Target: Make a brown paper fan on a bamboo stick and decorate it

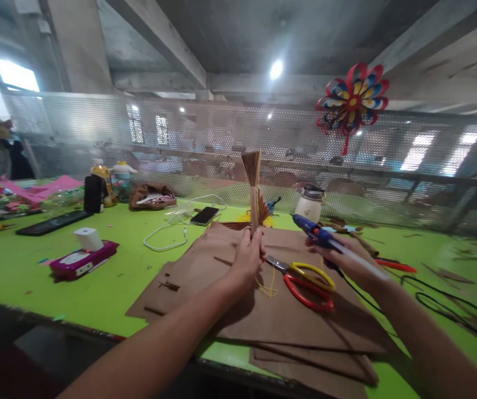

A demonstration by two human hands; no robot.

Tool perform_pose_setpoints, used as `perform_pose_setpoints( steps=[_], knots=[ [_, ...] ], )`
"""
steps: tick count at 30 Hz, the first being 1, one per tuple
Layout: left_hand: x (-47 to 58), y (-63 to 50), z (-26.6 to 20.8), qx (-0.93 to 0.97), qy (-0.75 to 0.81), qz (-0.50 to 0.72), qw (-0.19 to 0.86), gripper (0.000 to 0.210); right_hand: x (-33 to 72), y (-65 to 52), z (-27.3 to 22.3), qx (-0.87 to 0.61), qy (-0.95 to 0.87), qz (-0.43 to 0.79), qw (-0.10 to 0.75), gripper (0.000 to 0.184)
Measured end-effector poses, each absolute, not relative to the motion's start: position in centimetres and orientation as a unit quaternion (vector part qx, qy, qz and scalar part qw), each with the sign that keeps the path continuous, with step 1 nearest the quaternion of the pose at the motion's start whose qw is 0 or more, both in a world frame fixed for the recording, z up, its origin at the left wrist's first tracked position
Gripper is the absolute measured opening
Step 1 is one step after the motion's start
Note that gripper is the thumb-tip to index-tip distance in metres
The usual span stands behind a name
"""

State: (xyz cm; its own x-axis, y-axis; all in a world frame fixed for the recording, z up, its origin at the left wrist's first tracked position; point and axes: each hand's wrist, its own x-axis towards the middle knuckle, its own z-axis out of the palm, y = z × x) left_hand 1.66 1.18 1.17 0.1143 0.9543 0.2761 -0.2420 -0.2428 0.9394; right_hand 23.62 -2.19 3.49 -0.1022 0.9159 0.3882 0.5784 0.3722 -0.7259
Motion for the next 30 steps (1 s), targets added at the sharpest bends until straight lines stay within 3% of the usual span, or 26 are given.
perform_pose_setpoints(
  steps=[4, 18, 30],
  knots=[
    [1.8, 2.4, 0.1, 0.546, 0.364, 0.569, 0.496, 0.024, 21.8, -4.3, 4.1, -0.478, -0.695, 0.292, 0.45, 0.042],
    [1.9, 2.5, -0.3, 0.649, 0.411, 0.544, 0.336, 0.017, 20.8, -4.7, 3.5, -0.503, -0.738, 0.223, 0.39, 0.048],
    [2.0, 1.9, 0.1, 0.663, 0.41, 0.537, 0.321, 0.014, 20.6, -4.9, 3.8, -0.51, -0.737, 0.197, 0.396, 0.05]
  ],
)
